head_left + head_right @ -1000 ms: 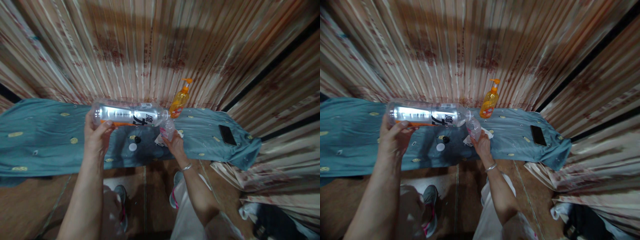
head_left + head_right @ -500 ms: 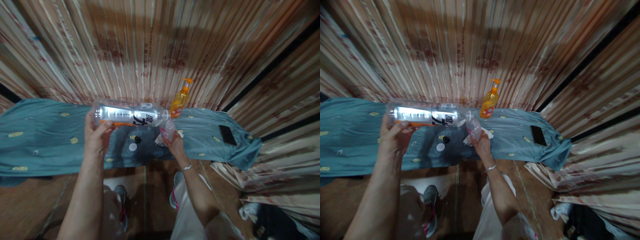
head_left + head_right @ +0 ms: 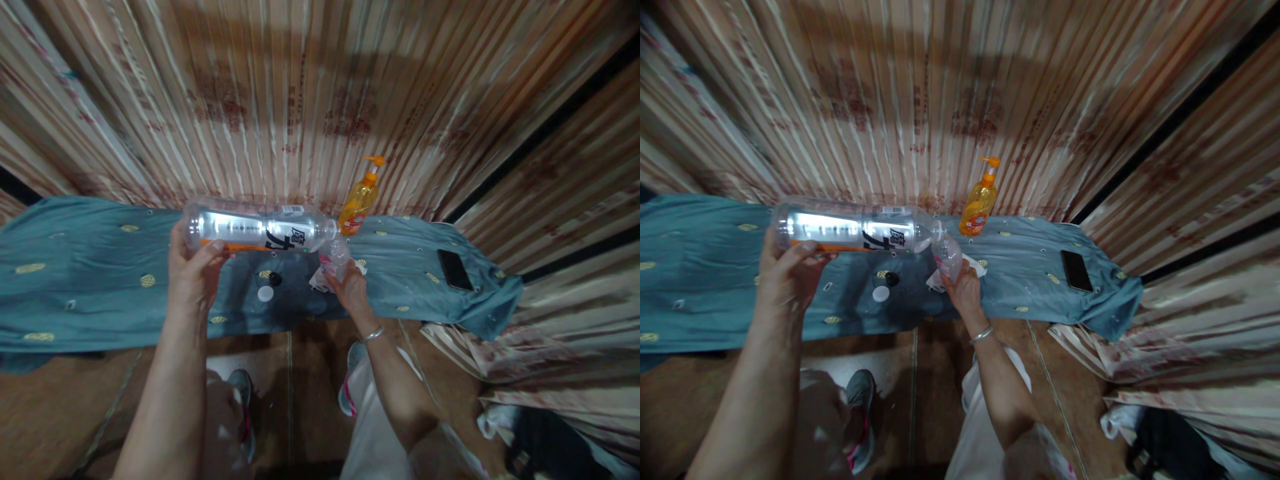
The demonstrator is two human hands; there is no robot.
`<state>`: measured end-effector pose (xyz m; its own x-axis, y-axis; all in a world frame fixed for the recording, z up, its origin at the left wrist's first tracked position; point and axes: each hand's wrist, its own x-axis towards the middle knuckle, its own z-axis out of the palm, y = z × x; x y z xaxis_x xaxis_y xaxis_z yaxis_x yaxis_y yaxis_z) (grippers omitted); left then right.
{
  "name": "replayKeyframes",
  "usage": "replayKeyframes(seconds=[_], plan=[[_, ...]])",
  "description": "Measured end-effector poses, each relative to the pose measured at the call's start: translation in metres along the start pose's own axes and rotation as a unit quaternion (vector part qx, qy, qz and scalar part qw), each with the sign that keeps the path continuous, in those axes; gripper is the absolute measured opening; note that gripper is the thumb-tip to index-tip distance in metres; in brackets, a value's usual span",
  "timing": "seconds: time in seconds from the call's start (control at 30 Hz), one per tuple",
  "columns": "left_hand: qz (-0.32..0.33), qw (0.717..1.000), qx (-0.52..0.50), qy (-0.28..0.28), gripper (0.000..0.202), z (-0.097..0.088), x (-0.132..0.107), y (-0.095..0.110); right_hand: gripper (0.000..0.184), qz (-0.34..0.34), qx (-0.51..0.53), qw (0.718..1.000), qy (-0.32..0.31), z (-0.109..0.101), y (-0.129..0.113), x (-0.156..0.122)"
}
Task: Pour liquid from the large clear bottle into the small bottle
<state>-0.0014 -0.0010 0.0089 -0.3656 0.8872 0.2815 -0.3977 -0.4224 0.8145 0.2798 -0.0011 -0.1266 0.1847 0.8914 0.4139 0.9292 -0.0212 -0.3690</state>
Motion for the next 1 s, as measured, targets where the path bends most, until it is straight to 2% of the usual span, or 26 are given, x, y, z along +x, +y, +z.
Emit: replayKeyframes(seconds=[0.4, 0.67, 0.87, 1.0], plan=[[0.005, 1.0, 0.0, -0.01, 0.055, -0.0006, 0.0006, -0.0004, 0.062, 0.007, -0.008, 1.0, -0.019, -0.0028, -0.0021, 0.0005], [0.002, 1.0, 0.003, -0.017, 0.051, -0.001, 0.0, 0.0005, 0.06, 0.009, -0.005, 1.0, -0.014, -0.0034, -0.0028, 0.0001], [0.009, 1.0, -0.006, -0.003, 0.051, 0.0004, 0.0003, -0.0006, 0.057, 0.004, 0.015, 1.0, -0.01, -0.0018, -0.0004, -0.0007], [0.021, 1.0, 0.006, -0.019, 0.049, -0.0009, 0.0008, -0.0015, 0.057, -0.003, 0.018, 1.0, 0.004, -0.0019, -0.0004, -0.0009]])
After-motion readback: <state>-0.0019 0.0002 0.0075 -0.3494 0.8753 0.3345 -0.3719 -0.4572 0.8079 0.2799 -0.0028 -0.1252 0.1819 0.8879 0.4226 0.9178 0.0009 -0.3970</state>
